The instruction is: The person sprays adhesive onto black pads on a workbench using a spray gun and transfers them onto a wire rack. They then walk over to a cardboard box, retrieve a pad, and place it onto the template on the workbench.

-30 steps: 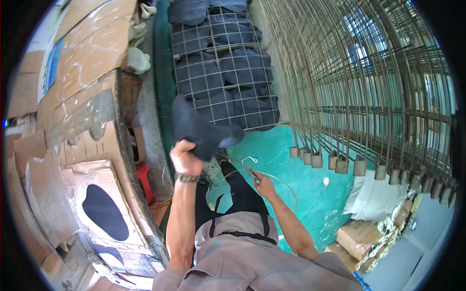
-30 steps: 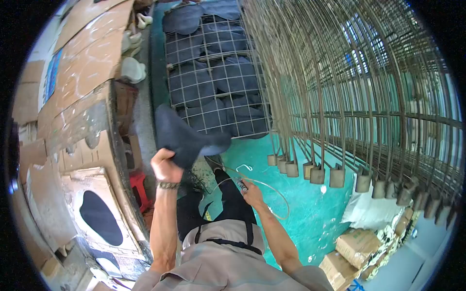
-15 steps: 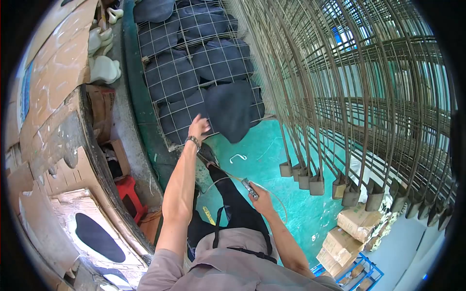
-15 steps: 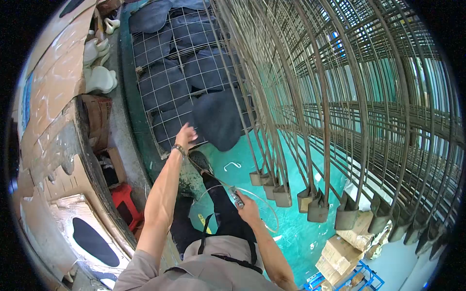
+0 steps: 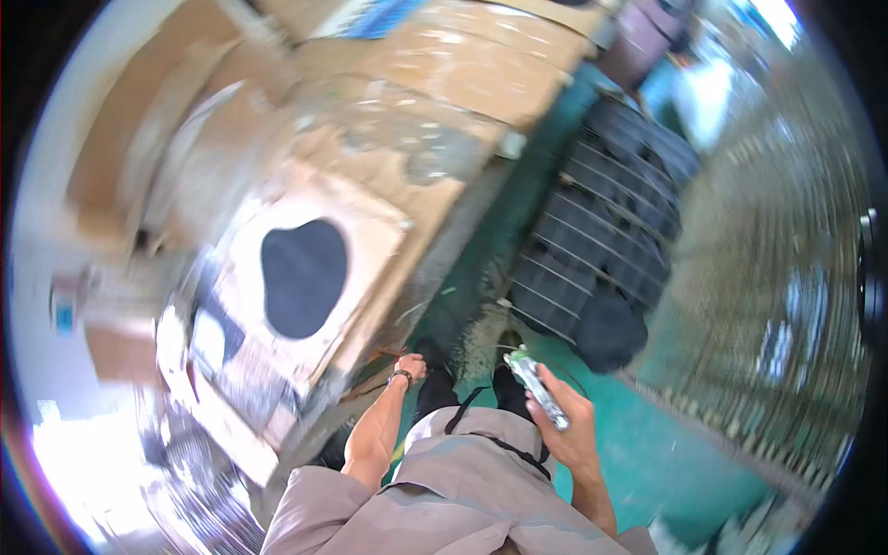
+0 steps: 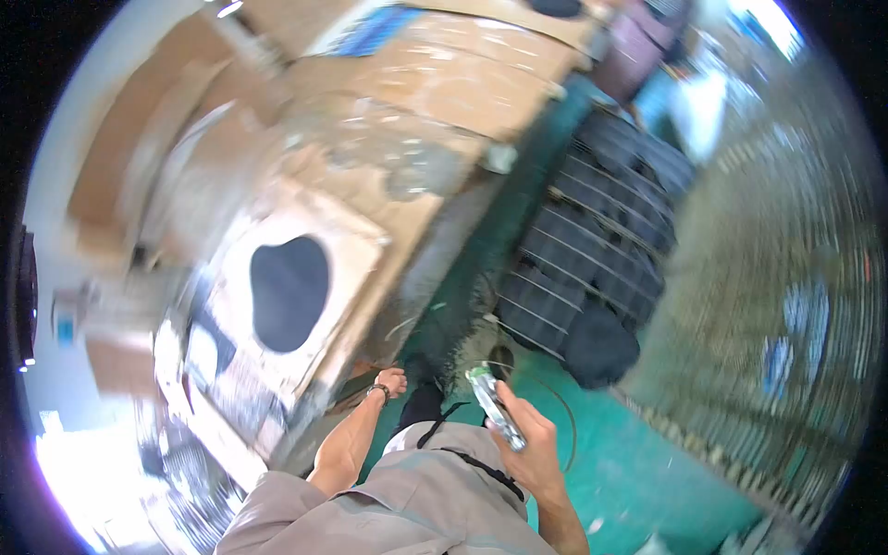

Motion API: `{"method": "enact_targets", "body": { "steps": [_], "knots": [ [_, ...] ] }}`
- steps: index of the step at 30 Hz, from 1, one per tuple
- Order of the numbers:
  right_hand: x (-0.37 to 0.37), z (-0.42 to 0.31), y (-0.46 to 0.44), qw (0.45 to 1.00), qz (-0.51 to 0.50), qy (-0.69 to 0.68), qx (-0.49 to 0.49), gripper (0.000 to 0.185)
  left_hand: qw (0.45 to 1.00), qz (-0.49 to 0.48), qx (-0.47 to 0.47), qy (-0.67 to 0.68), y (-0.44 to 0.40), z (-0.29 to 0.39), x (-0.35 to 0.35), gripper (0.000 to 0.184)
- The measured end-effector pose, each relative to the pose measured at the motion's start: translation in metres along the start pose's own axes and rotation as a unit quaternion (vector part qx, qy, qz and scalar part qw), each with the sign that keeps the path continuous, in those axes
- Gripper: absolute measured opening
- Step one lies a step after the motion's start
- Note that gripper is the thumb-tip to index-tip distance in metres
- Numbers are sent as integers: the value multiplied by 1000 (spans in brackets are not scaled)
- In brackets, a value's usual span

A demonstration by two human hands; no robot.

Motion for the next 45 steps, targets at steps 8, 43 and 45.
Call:
{"method": "enact_targets", "body": {
  "steps": [8, 43, 45],
  "knots": [
    [-71, -157, -39, 967, -172, 72, 176, 49, 934, 96, 18, 344, 26, -134, 86, 43],
    [-223, -225, -65, 933, -185, 213, 224, 50, 814, 461, -329, 128, 79, -26, 290, 50],
    [-214, -222, -58, 929, -207, 247, 181, 51, 805, 468, -330, 157, 92, -35, 288, 49]
  ]
}}
Point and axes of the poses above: each hand's wrist, its own y-axis away from the middle knuckle, its own x-axis out of the back of the hand, z = x × y, the point moved 7 cm from there along -y, towards the middle knuckle
